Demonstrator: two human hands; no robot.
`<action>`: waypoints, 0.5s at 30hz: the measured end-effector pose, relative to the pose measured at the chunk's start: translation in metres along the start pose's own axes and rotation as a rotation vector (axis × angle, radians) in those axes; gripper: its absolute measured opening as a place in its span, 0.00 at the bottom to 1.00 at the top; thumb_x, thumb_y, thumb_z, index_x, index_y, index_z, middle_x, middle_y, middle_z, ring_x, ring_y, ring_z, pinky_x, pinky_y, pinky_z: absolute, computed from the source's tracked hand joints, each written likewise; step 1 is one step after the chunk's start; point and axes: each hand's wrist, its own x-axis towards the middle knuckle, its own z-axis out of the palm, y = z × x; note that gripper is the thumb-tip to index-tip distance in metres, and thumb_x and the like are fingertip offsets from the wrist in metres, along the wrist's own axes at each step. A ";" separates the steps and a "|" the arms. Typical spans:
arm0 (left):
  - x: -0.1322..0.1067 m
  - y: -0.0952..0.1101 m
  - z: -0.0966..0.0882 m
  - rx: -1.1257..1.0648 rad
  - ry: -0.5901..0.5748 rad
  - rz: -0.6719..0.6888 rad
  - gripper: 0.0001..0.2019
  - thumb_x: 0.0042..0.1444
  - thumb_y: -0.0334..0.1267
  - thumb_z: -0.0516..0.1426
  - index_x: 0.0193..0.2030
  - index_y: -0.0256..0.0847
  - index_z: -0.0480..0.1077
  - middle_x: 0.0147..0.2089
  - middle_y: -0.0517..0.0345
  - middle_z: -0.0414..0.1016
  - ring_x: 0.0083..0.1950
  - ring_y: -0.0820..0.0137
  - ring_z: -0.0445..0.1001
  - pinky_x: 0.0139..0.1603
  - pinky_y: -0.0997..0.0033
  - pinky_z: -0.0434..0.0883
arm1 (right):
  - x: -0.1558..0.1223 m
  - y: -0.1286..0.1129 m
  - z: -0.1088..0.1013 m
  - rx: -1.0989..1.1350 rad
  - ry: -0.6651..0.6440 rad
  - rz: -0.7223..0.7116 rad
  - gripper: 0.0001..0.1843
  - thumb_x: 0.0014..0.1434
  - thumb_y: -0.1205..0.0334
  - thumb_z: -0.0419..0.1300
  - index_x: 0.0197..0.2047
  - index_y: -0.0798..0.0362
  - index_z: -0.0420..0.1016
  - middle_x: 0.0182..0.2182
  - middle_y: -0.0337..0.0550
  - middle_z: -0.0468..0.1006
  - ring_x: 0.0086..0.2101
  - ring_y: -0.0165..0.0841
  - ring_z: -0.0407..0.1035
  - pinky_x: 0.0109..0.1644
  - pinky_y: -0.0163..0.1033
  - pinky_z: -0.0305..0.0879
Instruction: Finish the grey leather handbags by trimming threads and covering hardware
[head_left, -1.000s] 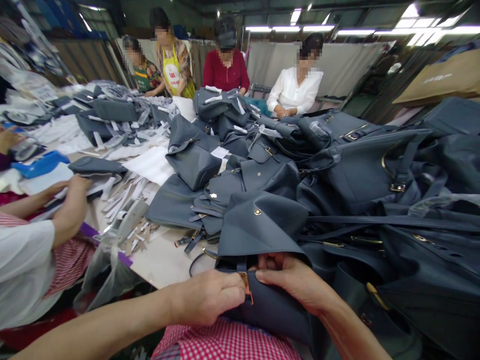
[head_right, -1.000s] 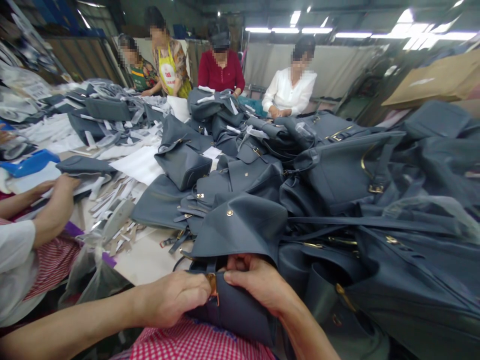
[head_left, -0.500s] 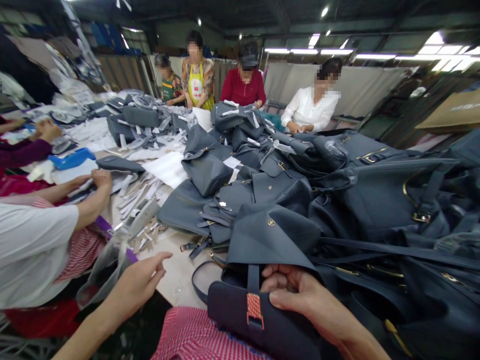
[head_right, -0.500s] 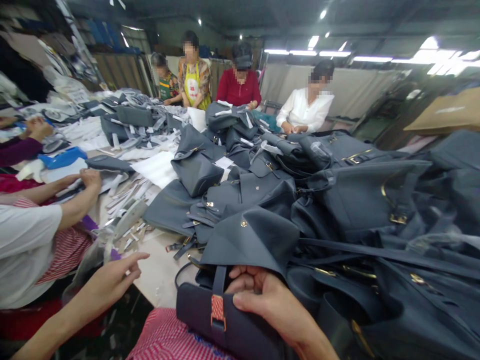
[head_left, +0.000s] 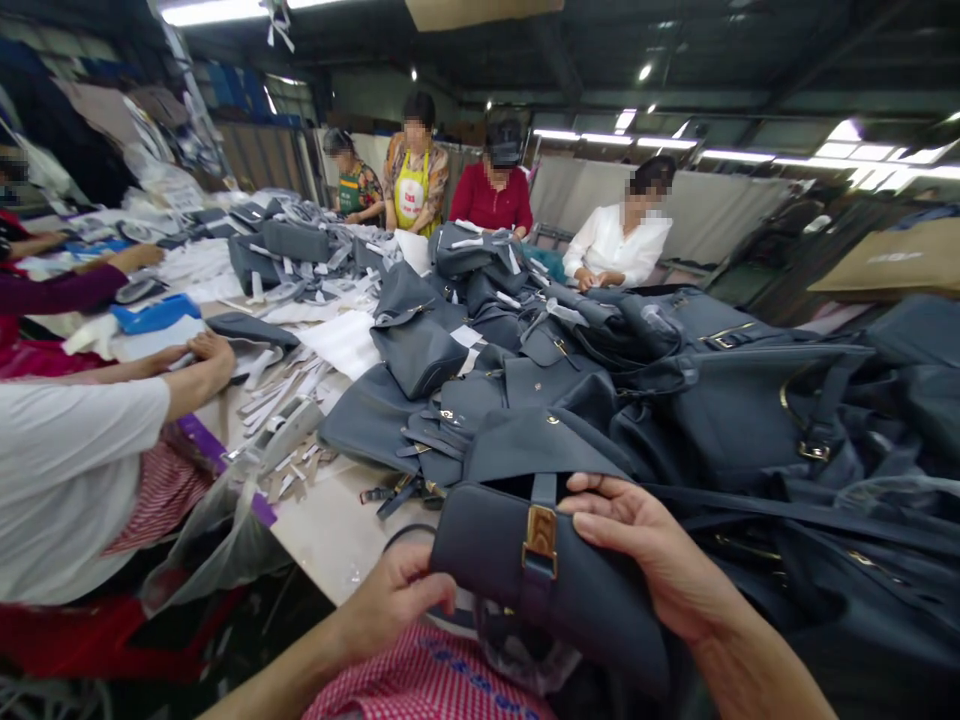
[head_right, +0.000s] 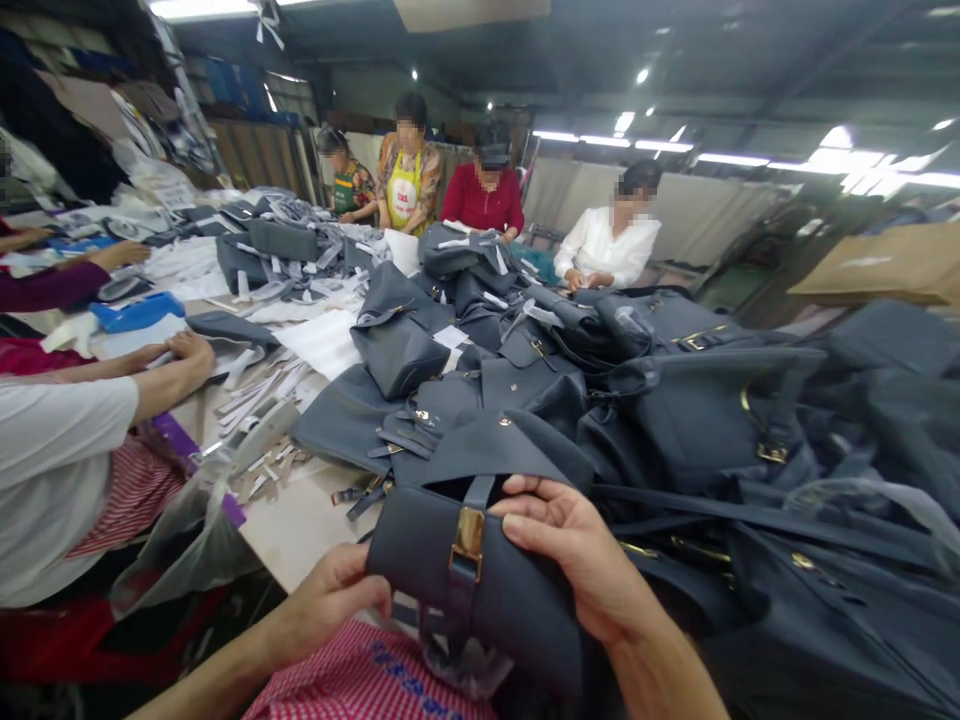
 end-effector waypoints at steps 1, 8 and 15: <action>0.001 0.009 0.001 -0.036 0.037 0.006 0.16 0.57 0.46 0.57 0.25 0.36 0.70 0.23 0.61 0.69 0.27 0.73 0.65 0.30 0.76 0.63 | -0.003 -0.010 0.002 0.015 0.009 -0.027 0.26 0.37 0.64 0.77 0.39 0.51 0.72 0.31 0.41 0.83 0.27 0.32 0.77 0.32 0.35 0.73; 0.008 0.076 0.000 -0.143 -0.029 -0.018 0.22 0.57 0.57 0.56 0.25 0.39 0.63 0.15 0.64 0.64 0.17 0.78 0.57 0.21 0.78 0.52 | -0.008 -0.058 0.003 -0.106 0.144 -0.220 0.25 0.38 0.61 0.76 0.37 0.49 0.70 0.31 0.39 0.82 0.27 0.32 0.77 0.31 0.34 0.72; 0.044 0.047 -0.001 -0.012 0.232 0.014 0.19 0.60 0.50 0.52 0.24 0.40 0.63 0.18 0.60 0.69 0.20 0.75 0.64 0.26 0.76 0.62 | 0.003 -0.015 0.001 -0.998 0.705 -0.824 0.13 0.52 0.50 0.59 0.34 0.50 0.74 0.42 0.50 0.81 0.42 0.46 0.75 0.52 0.54 0.68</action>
